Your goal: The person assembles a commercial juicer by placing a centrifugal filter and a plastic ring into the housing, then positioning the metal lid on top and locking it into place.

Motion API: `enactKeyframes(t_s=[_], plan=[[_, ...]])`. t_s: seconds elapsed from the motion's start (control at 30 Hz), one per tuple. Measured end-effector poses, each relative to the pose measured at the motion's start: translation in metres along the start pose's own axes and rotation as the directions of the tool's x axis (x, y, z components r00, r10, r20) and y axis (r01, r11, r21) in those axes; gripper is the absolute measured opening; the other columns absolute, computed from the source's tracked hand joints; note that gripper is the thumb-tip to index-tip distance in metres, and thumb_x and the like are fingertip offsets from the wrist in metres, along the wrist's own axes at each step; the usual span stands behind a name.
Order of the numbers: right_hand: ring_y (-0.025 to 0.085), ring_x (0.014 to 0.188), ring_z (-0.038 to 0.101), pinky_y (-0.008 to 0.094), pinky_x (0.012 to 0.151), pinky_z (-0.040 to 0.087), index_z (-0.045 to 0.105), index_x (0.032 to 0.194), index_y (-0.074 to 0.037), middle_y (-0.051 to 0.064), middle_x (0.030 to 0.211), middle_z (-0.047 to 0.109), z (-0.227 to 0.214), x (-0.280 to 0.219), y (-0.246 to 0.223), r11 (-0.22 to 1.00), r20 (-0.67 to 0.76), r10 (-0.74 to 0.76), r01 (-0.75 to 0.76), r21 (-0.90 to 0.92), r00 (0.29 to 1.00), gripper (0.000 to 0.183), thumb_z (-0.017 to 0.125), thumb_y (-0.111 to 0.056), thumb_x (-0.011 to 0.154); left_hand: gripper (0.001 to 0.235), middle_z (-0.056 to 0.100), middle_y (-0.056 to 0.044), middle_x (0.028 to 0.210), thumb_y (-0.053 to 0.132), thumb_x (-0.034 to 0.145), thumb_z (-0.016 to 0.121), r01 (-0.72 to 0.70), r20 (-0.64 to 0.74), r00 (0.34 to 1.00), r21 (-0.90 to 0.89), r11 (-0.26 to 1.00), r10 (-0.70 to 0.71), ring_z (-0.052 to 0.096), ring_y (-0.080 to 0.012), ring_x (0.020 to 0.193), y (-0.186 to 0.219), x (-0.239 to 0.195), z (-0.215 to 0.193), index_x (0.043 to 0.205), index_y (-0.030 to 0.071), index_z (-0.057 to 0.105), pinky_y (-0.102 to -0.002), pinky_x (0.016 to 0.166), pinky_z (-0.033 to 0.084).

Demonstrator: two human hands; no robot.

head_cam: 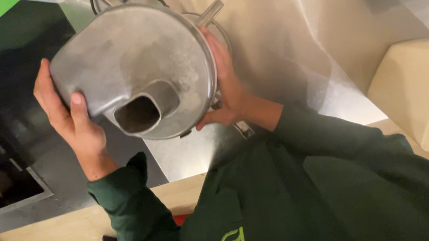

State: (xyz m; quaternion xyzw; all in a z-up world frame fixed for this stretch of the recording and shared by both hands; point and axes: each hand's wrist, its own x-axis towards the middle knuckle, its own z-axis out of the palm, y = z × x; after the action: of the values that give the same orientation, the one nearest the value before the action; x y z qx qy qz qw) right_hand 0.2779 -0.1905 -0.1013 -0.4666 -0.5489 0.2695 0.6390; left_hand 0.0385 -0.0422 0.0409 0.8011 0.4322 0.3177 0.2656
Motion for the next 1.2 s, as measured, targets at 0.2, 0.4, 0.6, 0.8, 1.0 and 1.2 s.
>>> enactKeyframes(t_s=[0.2, 0.4, 0.6, 0.8, 1.0, 1.2], plan=[[0.037, 0.163, 0.014, 0.053, 0.133, 0.015, 0.004, 0.168, -0.014, 0.016, 0.173, 0.01, 0.006, 0.006, 0.006, 0.993, -0.076, -0.086, 0.092, 0.08, 0.993, 0.146, 0.091, -0.069, 0.065, 0.062, 0.048, -0.012, 0.151, 0.038, 0.113, 0.053, 0.08, 0.006, 0.997, -0.016, 0.997, -0.08, 0.047, -0.0228, 0.14, 0.009, -0.001, 0.002, 0.161, 0.0, 0.044, -0.034, 0.125, 0.032], [0.039, 0.16, 0.019, 0.055, 0.13, 0.018, 0.008, 0.166, -0.013, 0.018, 0.169, 0.014, 0.005, 0.011, 0.009, 0.981, -0.106, -0.099, 0.115, 0.157, 0.99, 0.145, 0.092, -0.07, 0.063, 0.066, 0.047, -0.012, 0.153, 0.042, 0.112, 0.052, 0.152, -0.016, 0.988, -0.032, 0.988, -0.152, 0.046, -0.0235, 0.143, 0.023, -0.005, 0.007, 0.161, 0.0, 0.042, -0.036, 0.126, 0.032], [0.038, 0.16, 0.02, 0.057, 0.13, 0.016, 0.01, 0.166, -0.02, 0.019, 0.169, 0.017, 0.008, 0.014, 0.011, 0.963, -0.145, -0.143, 0.171, 0.21, 0.979, 0.139, 0.093, -0.066, 0.064, 0.067, 0.046, -0.012, 0.154, 0.042, 0.111, 0.053, 0.203, -0.029, 0.978, -0.093, 0.975, -0.206, 0.045, -0.0235, 0.144, 0.023, -0.008, 0.009, 0.162, 0.0, 0.04, -0.037, 0.128, 0.031], [0.038, 0.163, 0.016, 0.057, 0.132, 0.013, 0.007, 0.166, -0.023, 0.019, 0.171, 0.014, 0.006, 0.012, 0.016, 0.97, -0.09, -0.125, 0.141, 0.199, 0.988, 0.14, 0.095, -0.063, 0.065, 0.065, 0.031, -0.013, 0.171, 0.041, 0.117, 0.05, 0.235, 0.042, 0.971, 0.008, 0.972, -0.235, 0.029, -0.0275, 0.157, 0.04, -0.002, 0.004, 0.165, 0.0, 0.032, -0.036, 0.13, 0.019], [0.032, 0.162, 0.009, 0.049, 0.131, 0.011, 0.007, 0.167, -0.027, 0.012, 0.174, 0.006, -0.005, -0.002, 0.016, 0.981, 0.004, -0.09, 0.088, 0.174, 0.996, 0.13, 0.097, -0.05, 0.076, 0.067, 0.032, -0.012, 0.168, 0.054, 0.111, 0.039, -0.046, 0.066, 0.997, 0.254, 0.966, 0.03, 0.026, -0.0264, 0.161, 0.088, -0.006, 0.009, 0.16, 0.008, 0.048, -0.043, 0.131, 0.014], [0.028, 0.154, 0.039, 0.04, 0.129, 0.037, 0.045, 0.15, -0.01, 0.016, 0.167, 0.038, -0.036, -0.06, 0.012, 0.972, 0.017, 0.234, -0.234, -0.005, 0.972, 0.056, 0.078, -0.017, 0.105, 0.088, 0.063, -0.014, 0.143, 0.071, 0.082, 0.074, -0.222, 0.233, 0.957, 0.22, 0.95, 0.17, 0.044, -0.035, 0.146, 0.1, -0.005, 0.028, 0.138, 0.004, 0.062, -0.055, 0.127, 0.007]])
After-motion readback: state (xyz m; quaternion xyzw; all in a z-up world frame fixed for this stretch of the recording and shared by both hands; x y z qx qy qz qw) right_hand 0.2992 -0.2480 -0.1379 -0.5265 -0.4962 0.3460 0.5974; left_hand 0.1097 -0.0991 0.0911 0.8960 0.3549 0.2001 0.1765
